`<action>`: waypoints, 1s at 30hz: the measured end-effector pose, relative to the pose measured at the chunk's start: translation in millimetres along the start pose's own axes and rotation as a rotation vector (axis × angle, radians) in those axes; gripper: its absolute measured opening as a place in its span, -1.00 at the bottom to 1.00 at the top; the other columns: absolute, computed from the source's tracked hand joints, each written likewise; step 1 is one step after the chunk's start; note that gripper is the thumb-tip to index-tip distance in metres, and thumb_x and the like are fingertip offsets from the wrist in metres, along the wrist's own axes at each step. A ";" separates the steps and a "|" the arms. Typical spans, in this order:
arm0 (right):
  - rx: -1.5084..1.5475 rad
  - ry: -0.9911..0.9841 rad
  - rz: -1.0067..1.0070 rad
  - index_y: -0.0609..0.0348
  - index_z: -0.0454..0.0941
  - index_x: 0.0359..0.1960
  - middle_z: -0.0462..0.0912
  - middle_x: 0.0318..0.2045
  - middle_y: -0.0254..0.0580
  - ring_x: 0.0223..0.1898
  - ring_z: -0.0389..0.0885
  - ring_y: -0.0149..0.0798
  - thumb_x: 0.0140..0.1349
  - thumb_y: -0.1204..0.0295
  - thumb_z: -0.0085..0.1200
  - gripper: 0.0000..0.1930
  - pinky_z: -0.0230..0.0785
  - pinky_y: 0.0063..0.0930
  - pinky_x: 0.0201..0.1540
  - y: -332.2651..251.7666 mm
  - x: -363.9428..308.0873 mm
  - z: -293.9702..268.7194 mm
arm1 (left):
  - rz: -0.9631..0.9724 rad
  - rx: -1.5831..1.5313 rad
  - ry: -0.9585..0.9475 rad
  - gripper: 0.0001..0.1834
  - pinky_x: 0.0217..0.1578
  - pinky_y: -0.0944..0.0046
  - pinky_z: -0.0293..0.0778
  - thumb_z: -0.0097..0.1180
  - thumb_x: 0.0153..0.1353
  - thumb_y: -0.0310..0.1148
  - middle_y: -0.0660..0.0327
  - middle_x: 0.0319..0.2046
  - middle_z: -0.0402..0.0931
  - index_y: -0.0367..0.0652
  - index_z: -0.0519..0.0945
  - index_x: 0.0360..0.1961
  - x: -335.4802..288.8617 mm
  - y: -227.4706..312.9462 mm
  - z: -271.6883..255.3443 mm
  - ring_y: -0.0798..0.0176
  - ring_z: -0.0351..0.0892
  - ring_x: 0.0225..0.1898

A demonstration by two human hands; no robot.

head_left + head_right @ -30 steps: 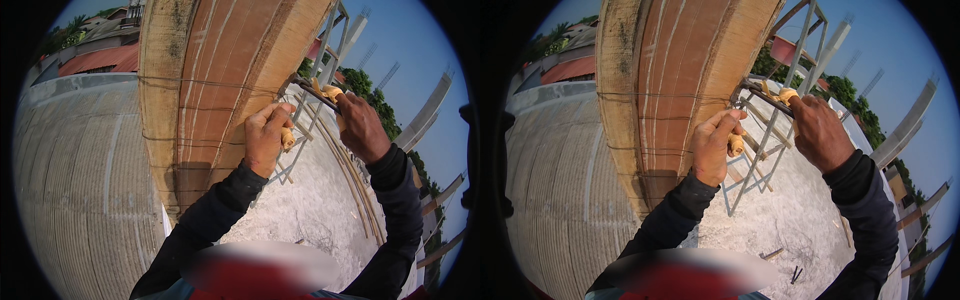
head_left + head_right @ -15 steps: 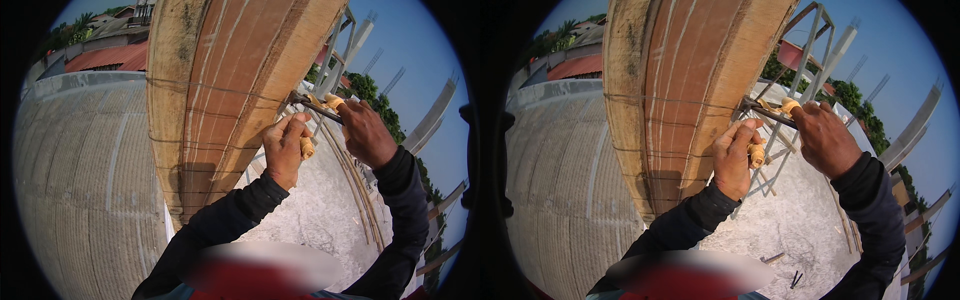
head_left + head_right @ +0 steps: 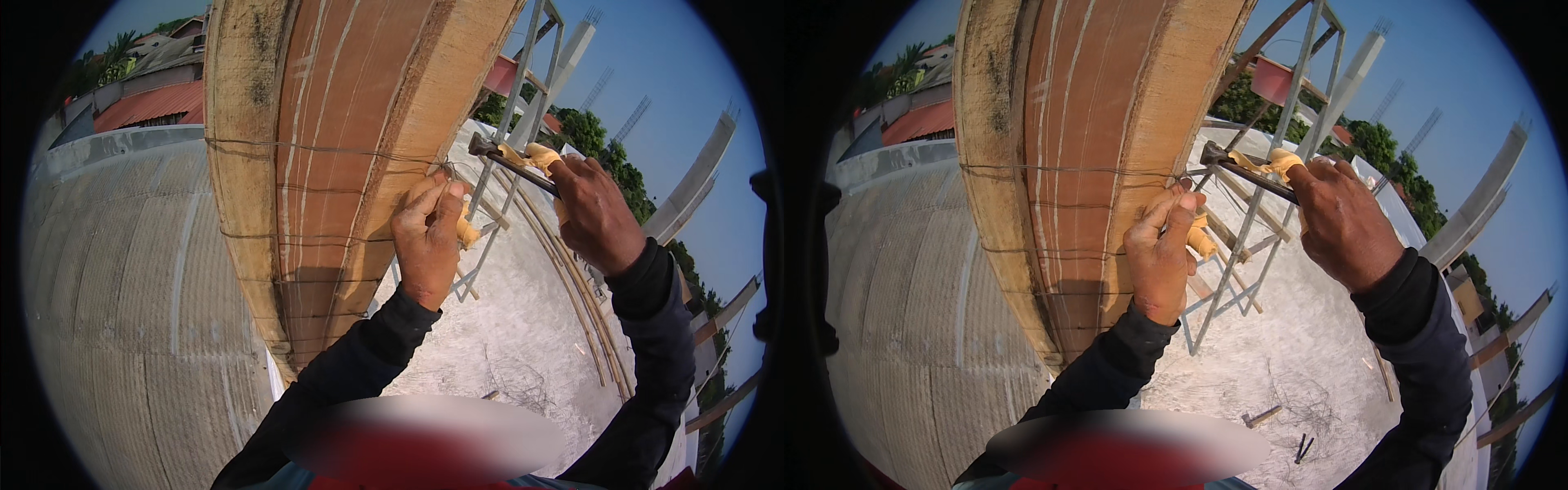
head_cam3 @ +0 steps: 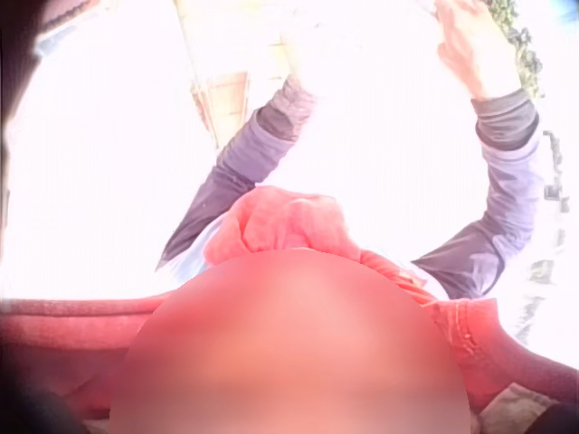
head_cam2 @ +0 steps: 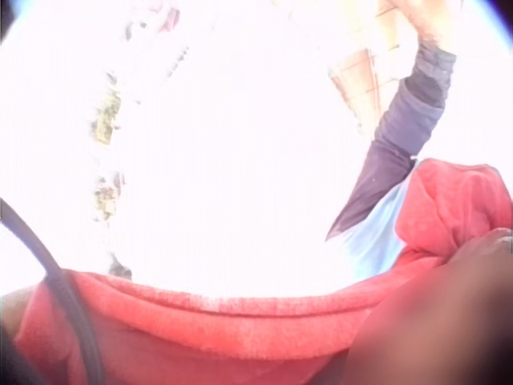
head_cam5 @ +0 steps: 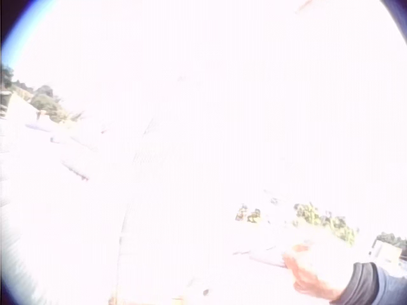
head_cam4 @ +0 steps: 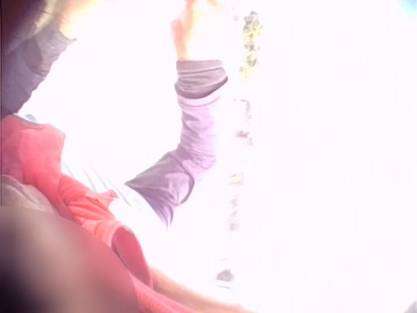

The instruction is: The person uses pliers to twist and tighten wire ties around a vertical wooden formwork panel on a construction site. They repeatedly position the wire, twist it with the pliers, and trim excess wire, working along the edge of the panel.

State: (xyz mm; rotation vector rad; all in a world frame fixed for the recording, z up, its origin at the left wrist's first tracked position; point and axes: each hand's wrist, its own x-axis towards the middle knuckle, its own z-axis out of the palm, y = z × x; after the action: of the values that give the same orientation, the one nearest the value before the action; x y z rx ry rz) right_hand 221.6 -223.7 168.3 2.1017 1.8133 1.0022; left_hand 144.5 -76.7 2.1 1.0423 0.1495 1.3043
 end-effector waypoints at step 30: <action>0.634 0.248 0.103 0.36 0.38 0.03 0.49 -0.12 0.21 -0.06 0.50 0.26 -0.01 0.78 0.21 -0.49 0.42 0.07 0.03 -33.5 -24.9 176.9 | 0.033 0.648 -0.263 -0.65 -0.53 0.27 0.40 0.21 0.39 -0.21 0.33 -0.58 0.59 -0.34 0.81 -0.23 29.2 58.8 -21.1 0.39 0.53 -0.58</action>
State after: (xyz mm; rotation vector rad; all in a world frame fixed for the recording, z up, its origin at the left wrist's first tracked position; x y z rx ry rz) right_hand 299.5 -189.8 7.6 2.5274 2.4181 0.8075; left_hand 98.8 -46.5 44.2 1.7615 0.3717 1.1551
